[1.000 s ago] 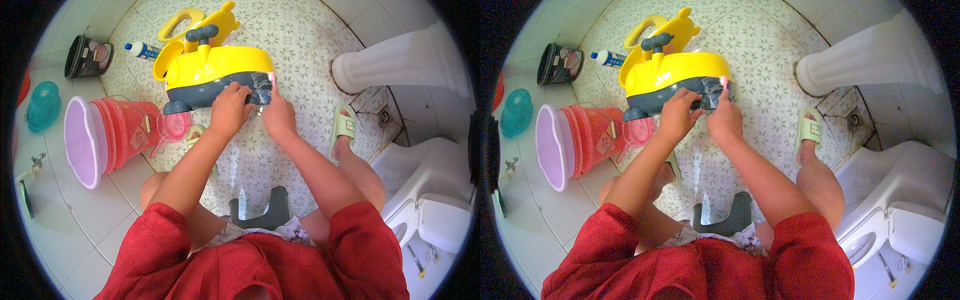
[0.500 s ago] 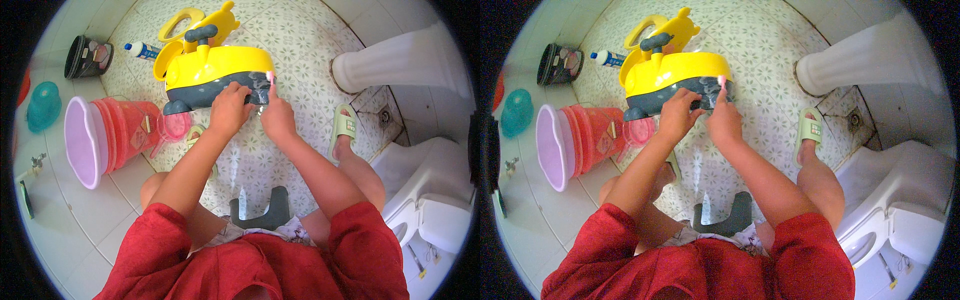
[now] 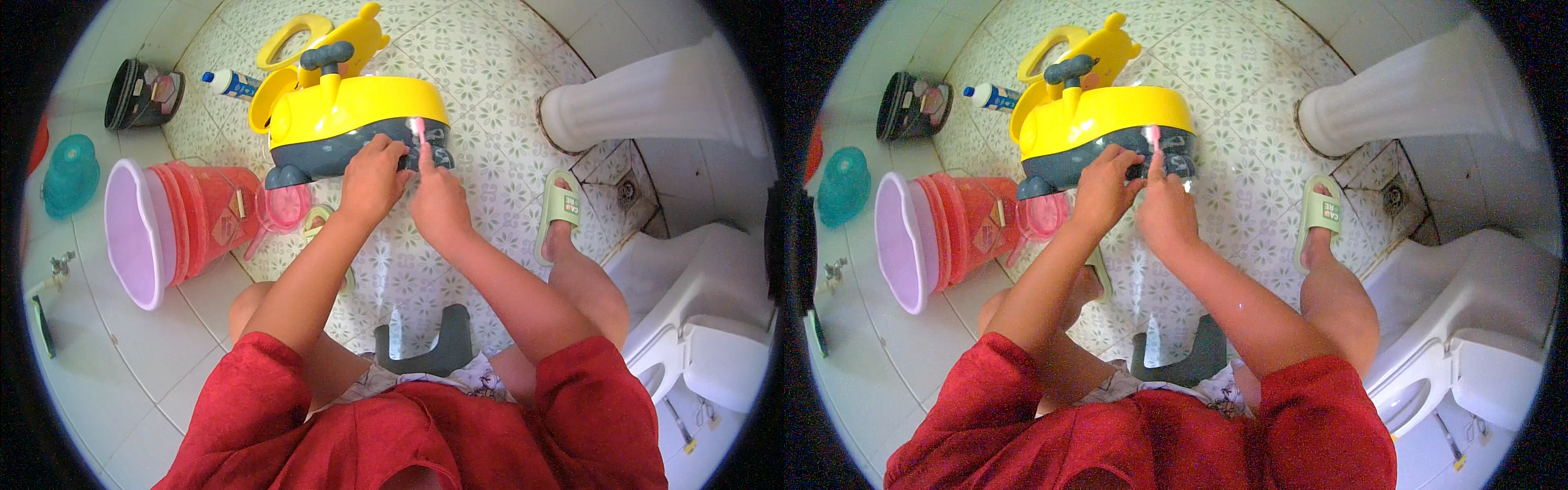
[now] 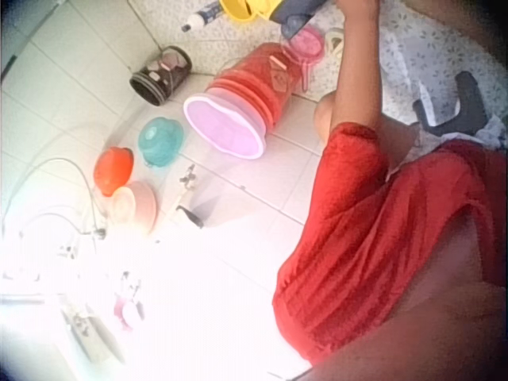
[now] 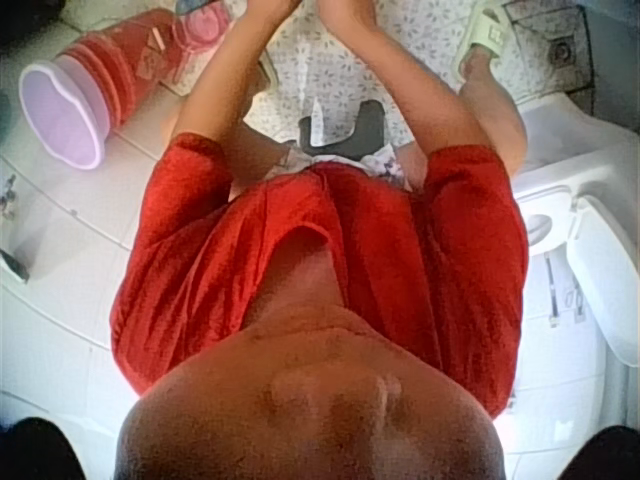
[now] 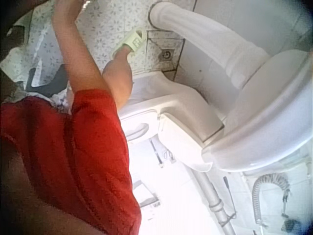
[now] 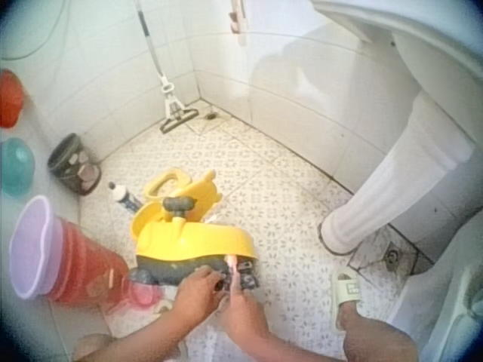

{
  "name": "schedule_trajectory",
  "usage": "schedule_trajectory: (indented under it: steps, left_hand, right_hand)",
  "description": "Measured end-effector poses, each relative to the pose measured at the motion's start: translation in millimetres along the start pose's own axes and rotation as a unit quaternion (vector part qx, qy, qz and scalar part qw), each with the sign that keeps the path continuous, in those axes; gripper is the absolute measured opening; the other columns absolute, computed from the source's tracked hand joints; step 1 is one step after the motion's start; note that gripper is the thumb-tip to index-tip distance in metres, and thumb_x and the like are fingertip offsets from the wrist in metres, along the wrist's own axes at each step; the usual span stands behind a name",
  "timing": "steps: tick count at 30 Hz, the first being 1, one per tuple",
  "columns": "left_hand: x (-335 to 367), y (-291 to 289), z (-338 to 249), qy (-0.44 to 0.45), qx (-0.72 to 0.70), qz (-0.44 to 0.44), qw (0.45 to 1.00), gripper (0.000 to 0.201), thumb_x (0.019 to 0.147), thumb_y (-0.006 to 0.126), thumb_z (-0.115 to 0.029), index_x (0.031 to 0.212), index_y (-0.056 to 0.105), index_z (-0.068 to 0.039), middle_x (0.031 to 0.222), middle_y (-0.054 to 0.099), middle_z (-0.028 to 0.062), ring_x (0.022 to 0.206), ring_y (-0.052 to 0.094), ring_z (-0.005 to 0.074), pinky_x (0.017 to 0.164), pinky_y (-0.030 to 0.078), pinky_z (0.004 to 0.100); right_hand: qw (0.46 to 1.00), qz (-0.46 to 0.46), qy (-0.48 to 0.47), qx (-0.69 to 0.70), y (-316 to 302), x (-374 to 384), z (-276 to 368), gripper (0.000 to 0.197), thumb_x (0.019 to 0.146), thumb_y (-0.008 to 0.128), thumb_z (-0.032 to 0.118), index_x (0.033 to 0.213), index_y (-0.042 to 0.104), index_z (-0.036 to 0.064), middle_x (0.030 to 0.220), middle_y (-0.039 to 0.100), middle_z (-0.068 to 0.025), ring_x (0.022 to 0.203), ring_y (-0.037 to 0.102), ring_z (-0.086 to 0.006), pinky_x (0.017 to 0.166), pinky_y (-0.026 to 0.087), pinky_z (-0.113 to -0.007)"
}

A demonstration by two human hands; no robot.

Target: The person cleans a plastic toy potty by scrubbing its side surfaces, rotating it, and brushing around the base with a toothbrush.

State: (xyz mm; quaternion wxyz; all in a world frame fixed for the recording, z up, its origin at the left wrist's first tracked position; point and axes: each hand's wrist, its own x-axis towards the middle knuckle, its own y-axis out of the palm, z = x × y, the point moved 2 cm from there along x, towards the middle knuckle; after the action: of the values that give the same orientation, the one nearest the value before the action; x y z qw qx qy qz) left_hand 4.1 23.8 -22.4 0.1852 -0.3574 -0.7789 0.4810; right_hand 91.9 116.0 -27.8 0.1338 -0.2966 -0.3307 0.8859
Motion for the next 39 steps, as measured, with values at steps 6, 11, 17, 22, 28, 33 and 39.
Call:
schedule_trajectory:
  steps: [6, 11, 17, 22, 28, 33, 39]
  left_hand:
    - [3.8, 2.3, -7.3, -0.005, -0.001, 0.000, 1.000, 0.031, 0.070, 0.077, -0.014, 0.098, 0.067, -0.006, 0.097, 0.062, 0.0126, 0.086, 0.063, 0.0348, 0.074, 0.051, 0.0426]
    - [1.2, -1.4, -4.8, -0.022, -0.005, 0.021, 1.000, 0.031, 0.071, 0.076, -0.012, 0.099, 0.064, -0.006, 0.096, 0.058, 0.0119, 0.090, 0.060, 0.0335, 0.077, 0.050, 0.0423]
    - [4.2, -0.5, -10.3, -0.017, -0.010, 0.025, 0.999, 0.031, 0.071, 0.077, -0.012, 0.099, 0.064, -0.006, 0.097, 0.058, 0.0120, 0.090, 0.061, 0.0335, 0.077, 0.050, 0.0422]
    - [1.3, -0.5, -4.6, -0.028, 0.000, 0.028, 0.999, 0.032, 0.071, 0.077, -0.012, 0.099, 0.064, -0.006, 0.097, 0.058, 0.0122, 0.090, 0.060, 0.0337, 0.078, 0.050, 0.0422]
    - [5.7, 1.1, -11.3, 0.006, 0.001, -0.005, 1.000, 0.033, 0.069, 0.078, -0.015, 0.097, 0.066, -0.004, 0.095, 0.061, 0.0128, 0.084, 0.062, 0.0346, 0.073, 0.050, 0.0424]
    - [1.8, -0.1, -2.9, -0.006, 0.012, -0.001, 1.000, 0.032, 0.068, 0.078, -0.014, 0.096, 0.065, -0.004, 0.095, 0.061, 0.0133, 0.085, 0.062, 0.0350, 0.073, 0.050, 0.0422]
    - [5.6, 1.5, -11.9, -0.010, -0.005, 0.013, 1.000, 0.032, 0.070, 0.077, -0.012, 0.098, 0.063, -0.006, 0.097, 0.058, 0.0117, 0.090, 0.060, 0.0326, 0.078, 0.049, 0.0419]
  right_hand:
    - [0.997, -0.011, 0.066, 0.031, -17.2, 13.8, -13.0, 0.060, 0.085, 0.056, 0.009, 0.140, 0.036, -0.0031, 0.098, 0.063, -0.0253, 0.094, 0.064, -0.0393, 0.081, 0.051, -0.048]
    - [0.999, -0.015, 0.038, 0.011, -3.2, -4.4, 0.1, 0.059, 0.082, 0.051, 0.002, 0.140, 0.039, -0.0018, 0.094, 0.065, -0.0269, 0.091, 0.064, -0.0403, 0.080, 0.050, -0.048]
    - [0.997, 0.026, 0.072, 0.024, -18.8, 1.7, -11.0, 0.065, 0.082, 0.057, 0.007, 0.140, 0.031, -0.0071, 0.093, 0.065, -0.0253, 0.088, 0.065, -0.0407, 0.080, 0.051, -0.048]
    - [0.999, 0.033, 0.015, 0.013, -5.1, -17.5, 3.9, 0.067, 0.081, 0.058, 0.007, 0.140, 0.031, -0.0089, 0.093, 0.065, -0.0260, 0.088, 0.065, -0.0404, 0.080, 0.051, -0.047]
    - [0.999, 0.026, 0.036, 0.018, -21.7, 1.8, -13.3, 0.069, 0.078, 0.060, 0.006, 0.139, 0.032, -0.0096, 0.089, 0.065, -0.0262, 0.086, 0.065, -0.0400, 0.079, 0.052, -0.047]
    - [0.999, 0.030, -0.010, 0.010, -12.6, -15.1, 4.8, 0.064, 0.079, 0.058, 0.007, 0.137, 0.035, -0.0090, 0.087, 0.065, -0.0267, 0.083, 0.065, -0.0413, 0.076, 0.052, -0.049]
    - [0.998, 0.023, 0.048, 0.019, -19.3, -5.1, -11.8, 0.062, 0.081, 0.047, 0.001, 0.142, 0.035, -0.0020, 0.091, 0.064, -0.0271, 0.089, 0.063, -0.0423, 0.080, 0.050, -0.049]
